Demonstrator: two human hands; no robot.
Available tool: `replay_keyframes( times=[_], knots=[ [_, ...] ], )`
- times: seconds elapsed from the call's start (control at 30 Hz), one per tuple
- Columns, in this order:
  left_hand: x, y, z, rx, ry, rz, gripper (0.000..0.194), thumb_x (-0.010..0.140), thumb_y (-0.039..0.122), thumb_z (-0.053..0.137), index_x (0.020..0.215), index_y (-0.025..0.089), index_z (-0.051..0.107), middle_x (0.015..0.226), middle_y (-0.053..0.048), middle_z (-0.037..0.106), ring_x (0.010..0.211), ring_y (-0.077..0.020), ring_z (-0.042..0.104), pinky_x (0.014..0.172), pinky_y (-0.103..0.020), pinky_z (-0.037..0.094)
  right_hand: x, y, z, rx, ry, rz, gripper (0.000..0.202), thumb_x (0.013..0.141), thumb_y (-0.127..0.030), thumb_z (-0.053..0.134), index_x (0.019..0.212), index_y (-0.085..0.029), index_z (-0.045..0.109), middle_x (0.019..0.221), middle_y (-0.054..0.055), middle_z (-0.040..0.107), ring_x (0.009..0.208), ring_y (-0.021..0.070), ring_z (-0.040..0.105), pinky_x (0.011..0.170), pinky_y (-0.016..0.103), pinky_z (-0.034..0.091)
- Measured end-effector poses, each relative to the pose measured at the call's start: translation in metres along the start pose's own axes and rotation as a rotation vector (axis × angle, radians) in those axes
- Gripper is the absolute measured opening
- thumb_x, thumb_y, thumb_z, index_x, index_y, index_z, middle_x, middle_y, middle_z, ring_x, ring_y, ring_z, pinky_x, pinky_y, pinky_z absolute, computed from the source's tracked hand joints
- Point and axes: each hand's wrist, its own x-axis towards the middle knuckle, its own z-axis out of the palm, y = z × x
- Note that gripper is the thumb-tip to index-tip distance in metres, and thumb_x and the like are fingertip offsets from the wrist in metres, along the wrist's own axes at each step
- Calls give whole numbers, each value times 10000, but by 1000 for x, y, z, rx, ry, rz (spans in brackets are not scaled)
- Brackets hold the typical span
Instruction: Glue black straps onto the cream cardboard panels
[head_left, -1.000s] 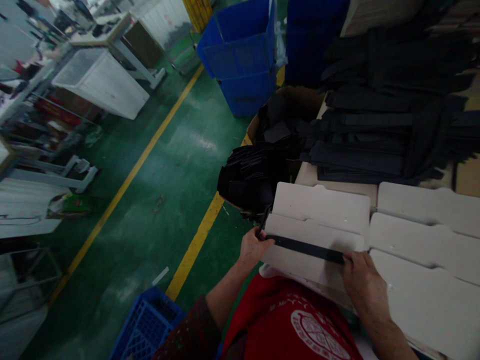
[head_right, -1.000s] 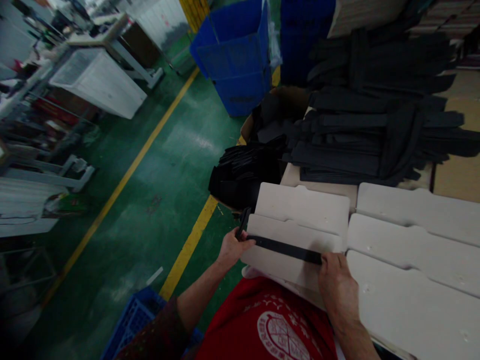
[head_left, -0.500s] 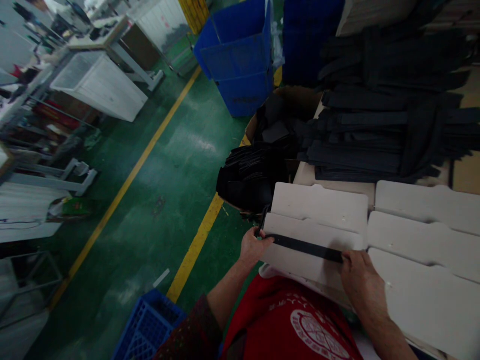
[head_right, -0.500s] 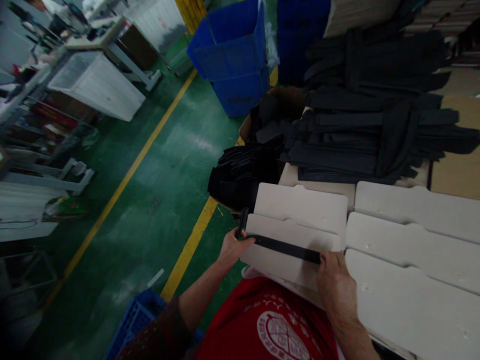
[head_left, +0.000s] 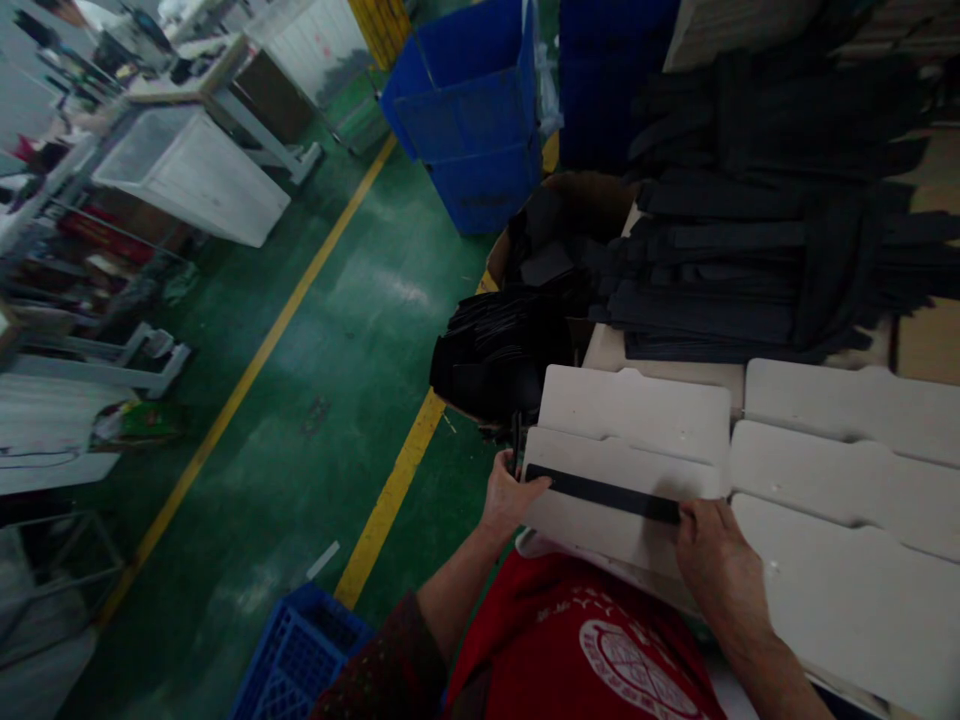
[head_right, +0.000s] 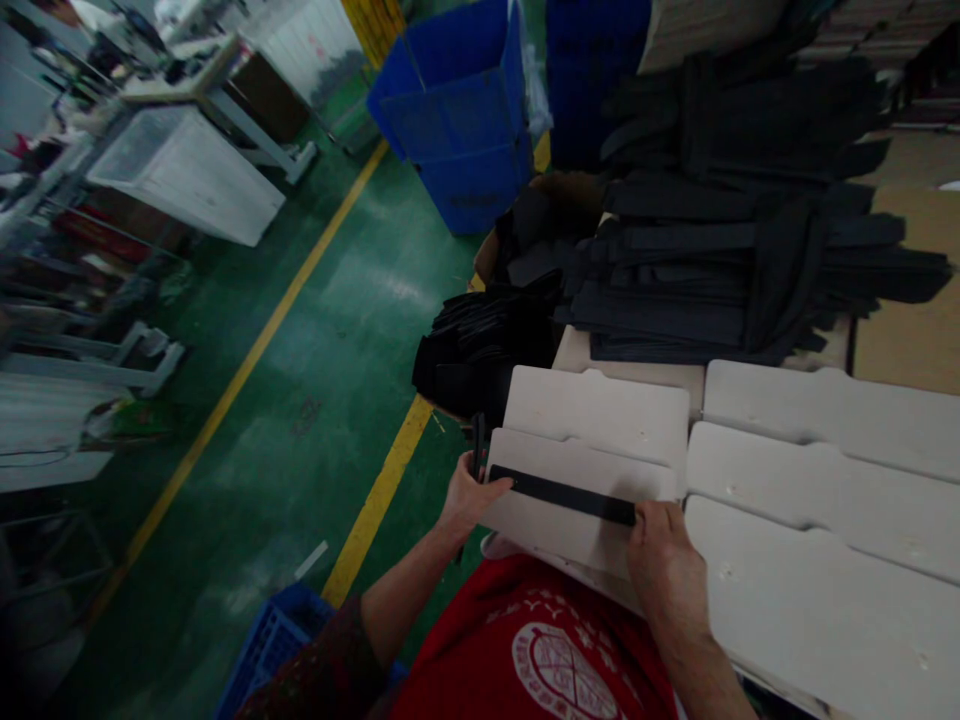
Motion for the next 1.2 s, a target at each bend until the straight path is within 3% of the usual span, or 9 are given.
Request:
replay_keyframes(
  times=[0.2, 0.43, 0.6, 0.83, 1.2],
  knots=[
    [-1, 5, -4, -20, -70, -24, 588, 493, 247, 897, 1017, 151, 647, 929, -52, 735, 851, -202, 674, 707, -266, 512, 1, -3, 0, 18, -9, 28, 121, 951, -205, 434, 932, -176, 550, 898, 50, 600, 723, 157, 587, 554, 245, 425],
    [-1, 7, -2, -91, -158, -130, 449, 536, 246, 871, 926, 133, 679, 773, -53, 745, 653, -184, 668, 579, -271, 515, 5, -5, -4, 129, -63, 113, 162, 948, -198, 392, 923, -185, 552, 893, 71, 600, 752, 180, 578, 628, 284, 442],
    [-1, 12, -2, -167, -198, -179, 505, 510, 261, 883, 949, 130, 672, 769, -54, 752, 625, -189, 678, 551, -273, 528, 6, -4, -8, 209, -95, 137, 146, 923, -217, 407, 938, -191, 549, 909, 86, 602, 792, 212, 587, 717, 339, 472],
    [0, 11, -1, -195, -195, -189, 503, 497, 240, 880, 941, 119, 680, 769, -55, 756, 623, -180, 675, 538, -257, 519, 11, -7, -10, 225, -156, 188, 214, 949, -401, 457, 885, -212, 533, 892, 77, 597, 763, 212, 569, 704, 350, 464],
    [3, 9, 1, -221, -196, -178, 468, 477, 221, 855, 900, 127, 678, 744, -35, 742, 615, -170, 654, 537, -250, 500, 19, -1, -7, 197, -251, 226, 163, 908, -355, 516, 812, -226, 494, 840, 40, 565, 726, 192, 537, 673, 316, 409]
  ],
)
